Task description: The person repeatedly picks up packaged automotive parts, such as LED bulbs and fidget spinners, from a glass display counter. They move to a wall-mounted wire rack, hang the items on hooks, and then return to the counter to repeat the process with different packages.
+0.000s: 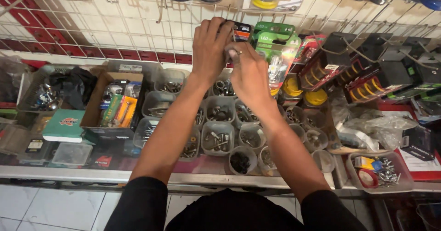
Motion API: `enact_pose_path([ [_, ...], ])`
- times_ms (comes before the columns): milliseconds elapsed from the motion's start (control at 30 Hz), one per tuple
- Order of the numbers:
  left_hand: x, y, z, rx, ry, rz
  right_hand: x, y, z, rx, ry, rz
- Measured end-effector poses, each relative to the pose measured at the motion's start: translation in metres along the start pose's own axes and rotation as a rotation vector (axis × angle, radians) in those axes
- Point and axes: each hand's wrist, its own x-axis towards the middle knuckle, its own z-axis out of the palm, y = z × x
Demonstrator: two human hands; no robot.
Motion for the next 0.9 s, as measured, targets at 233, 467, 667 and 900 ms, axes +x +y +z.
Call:
enact_pose_path([
  [233, 0.008, -0.009, -0.003, 0.092, 0.001, 0.136, 0.01, 0.001, -0.009, -0.007, -0.032, -0.024],
  [467, 0.013, -0.015, -0.001, 0.066, 0.02, 0.187, 0.002, -0.004, -0.004, -0.027, -0.032, 0.013],
  [667, 0.013, -0.014, -0.001, 0.044, 0.007, 0.184, 0.001, -0.009, -0.002, -0.1, -0.015, 0.052],
  [900, 0.016, -0.025, -0.002, 0.087, -0.03, 0.348, -0.001, -0.003, -0.003, -0.146, -0.053, 0.071],
])
